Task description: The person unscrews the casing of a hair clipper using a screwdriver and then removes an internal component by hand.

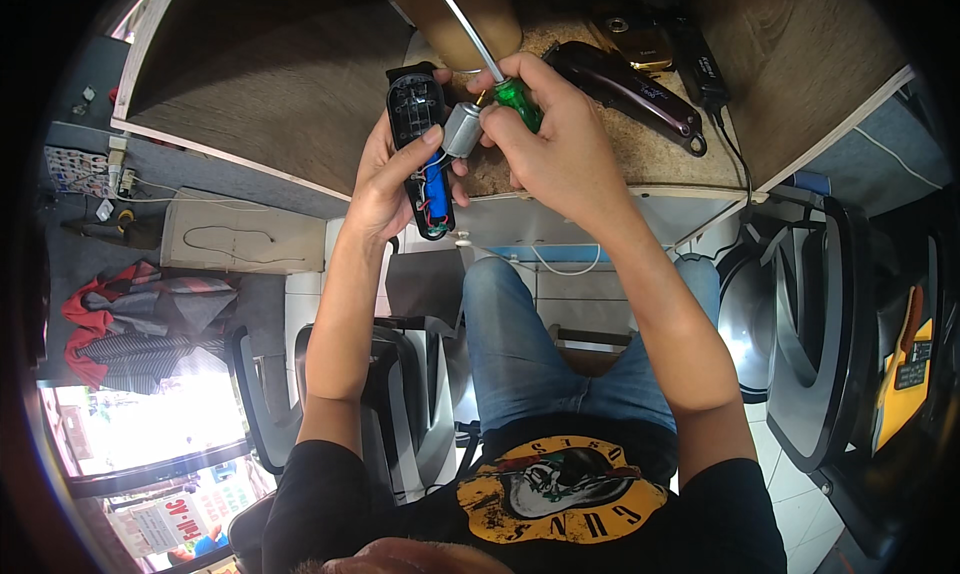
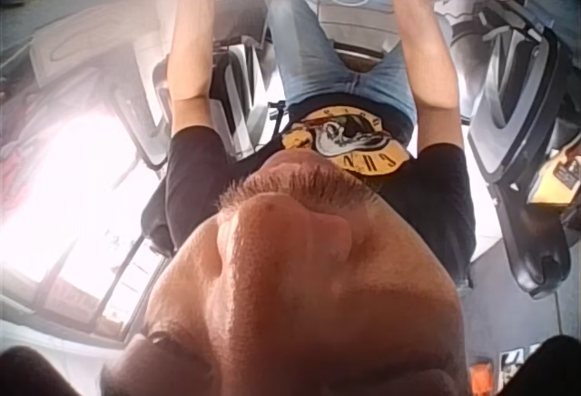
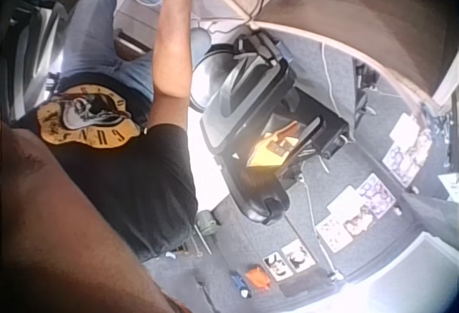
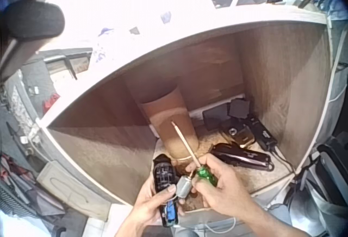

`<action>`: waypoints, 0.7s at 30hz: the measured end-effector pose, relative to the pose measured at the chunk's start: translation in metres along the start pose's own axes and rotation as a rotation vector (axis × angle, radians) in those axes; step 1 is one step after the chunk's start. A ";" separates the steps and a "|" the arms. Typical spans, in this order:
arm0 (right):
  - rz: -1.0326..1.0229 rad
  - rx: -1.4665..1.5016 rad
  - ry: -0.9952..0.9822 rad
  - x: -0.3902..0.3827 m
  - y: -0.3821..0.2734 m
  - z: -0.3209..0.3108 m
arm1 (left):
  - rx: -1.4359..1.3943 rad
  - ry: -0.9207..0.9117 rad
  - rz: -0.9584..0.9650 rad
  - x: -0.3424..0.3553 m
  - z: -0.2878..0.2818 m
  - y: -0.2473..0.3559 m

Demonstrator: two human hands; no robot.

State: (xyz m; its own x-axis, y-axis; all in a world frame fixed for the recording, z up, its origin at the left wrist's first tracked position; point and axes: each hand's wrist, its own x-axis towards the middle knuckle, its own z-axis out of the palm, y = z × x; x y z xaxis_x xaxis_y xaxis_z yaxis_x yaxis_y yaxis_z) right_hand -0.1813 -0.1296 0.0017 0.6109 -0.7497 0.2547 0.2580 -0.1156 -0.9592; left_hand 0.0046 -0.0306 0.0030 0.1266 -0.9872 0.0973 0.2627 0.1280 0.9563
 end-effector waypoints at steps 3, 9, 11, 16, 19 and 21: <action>0.002 0.007 0.004 0.000 0.000 0.000 | 0.003 -0.001 0.001 0.000 -0.001 0.000; -0.001 0.004 0.009 -0.001 -0.001 0.001 | 0.004 0.002 0.001 0.000 -0.001 0.000; 0.000 0.003 0.008 -0.001 -0.001 0.001 | 0.004 0.004 0.000 0.000 0.000 0.000; 0.007 0.008 0.004 -0.001 -0.003 0.001 | 0.003 0.004 -0.004 -0.001 0.000 0.001; 0.012 0.010 0.005 -0.001 -0.003 0.001 | 0.003 0.011 -0.004 -0.001 0.000 0.000; 0.004 0.014 0.006 -0.001 -0.003 0.001 | 0.002 0.009 -0.002 -0.001 0.000 0.000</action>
State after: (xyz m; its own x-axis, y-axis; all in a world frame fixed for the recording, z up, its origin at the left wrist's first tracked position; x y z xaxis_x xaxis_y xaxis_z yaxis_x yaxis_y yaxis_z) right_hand -0.1816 -0.1277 0.0041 0.6072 -0.7543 0.2497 0.2660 -0.1031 -0.9585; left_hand 0.0044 -0.0301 0.0030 0.1342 -0.9866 0.0928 0.2611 0.1256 0.9571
